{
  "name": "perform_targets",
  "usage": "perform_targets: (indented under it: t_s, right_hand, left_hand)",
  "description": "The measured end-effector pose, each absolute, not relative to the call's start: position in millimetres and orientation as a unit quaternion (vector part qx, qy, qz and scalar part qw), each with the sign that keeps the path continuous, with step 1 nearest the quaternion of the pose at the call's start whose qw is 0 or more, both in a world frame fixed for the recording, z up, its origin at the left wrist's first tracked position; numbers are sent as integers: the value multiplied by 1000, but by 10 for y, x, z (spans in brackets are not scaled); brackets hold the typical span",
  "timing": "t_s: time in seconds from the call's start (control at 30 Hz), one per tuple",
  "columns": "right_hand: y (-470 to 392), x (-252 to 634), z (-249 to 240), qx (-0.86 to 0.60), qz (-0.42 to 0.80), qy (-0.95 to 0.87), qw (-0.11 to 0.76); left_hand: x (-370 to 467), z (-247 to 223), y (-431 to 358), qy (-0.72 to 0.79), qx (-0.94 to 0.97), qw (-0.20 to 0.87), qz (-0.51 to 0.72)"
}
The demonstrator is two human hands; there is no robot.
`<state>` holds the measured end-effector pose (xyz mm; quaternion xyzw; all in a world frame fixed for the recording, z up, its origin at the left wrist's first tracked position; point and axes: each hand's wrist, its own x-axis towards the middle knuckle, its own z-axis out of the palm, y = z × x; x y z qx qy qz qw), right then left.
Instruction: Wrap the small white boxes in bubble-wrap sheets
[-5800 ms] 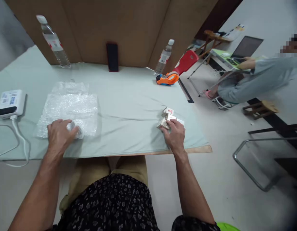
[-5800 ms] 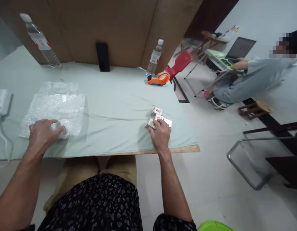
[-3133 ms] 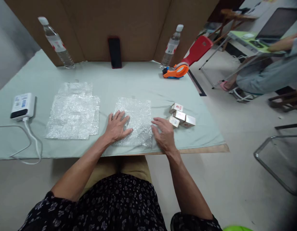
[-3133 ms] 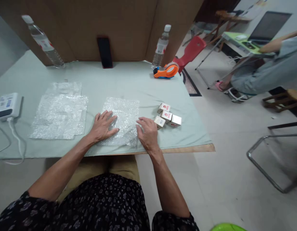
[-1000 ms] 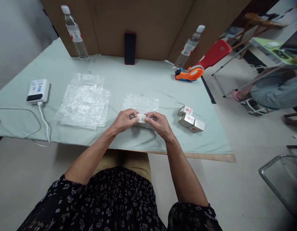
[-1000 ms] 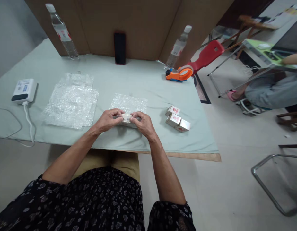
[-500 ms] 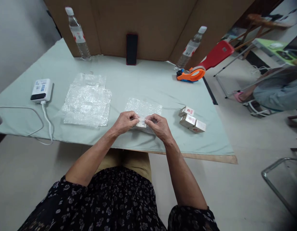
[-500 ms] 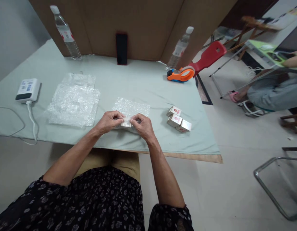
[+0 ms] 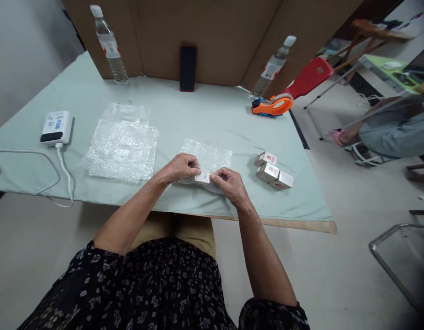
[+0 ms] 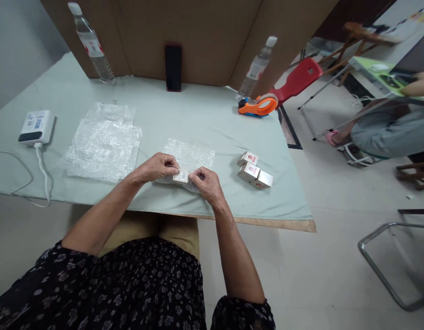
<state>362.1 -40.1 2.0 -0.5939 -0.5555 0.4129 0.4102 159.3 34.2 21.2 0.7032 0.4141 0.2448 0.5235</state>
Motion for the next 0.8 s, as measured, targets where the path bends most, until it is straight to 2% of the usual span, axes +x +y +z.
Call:
perform_targets:
  t_s: [0.17,0.57,0.63,0.7,0.8]
  right_hand:
    - [-374,3628,42,-571,379,-584,435]
    - [-396,3730,-44,-579,398,-574,421]
    - [-434,3782,6,-610,342,-584,412]
    - [-510,3781,109,-640,232,-610,407]
    - [-647,3626,279,-617,97,-672,398]
  left_hand:
    - [1587,236,370,398,707,537,230]
    - [1607,274,332,408,712,530,214]
    - [1601,282,354,407,719,527,199]
    - [1600,282,373,409,722,526,187]
    - [1617,277,398,407,725,525,179]
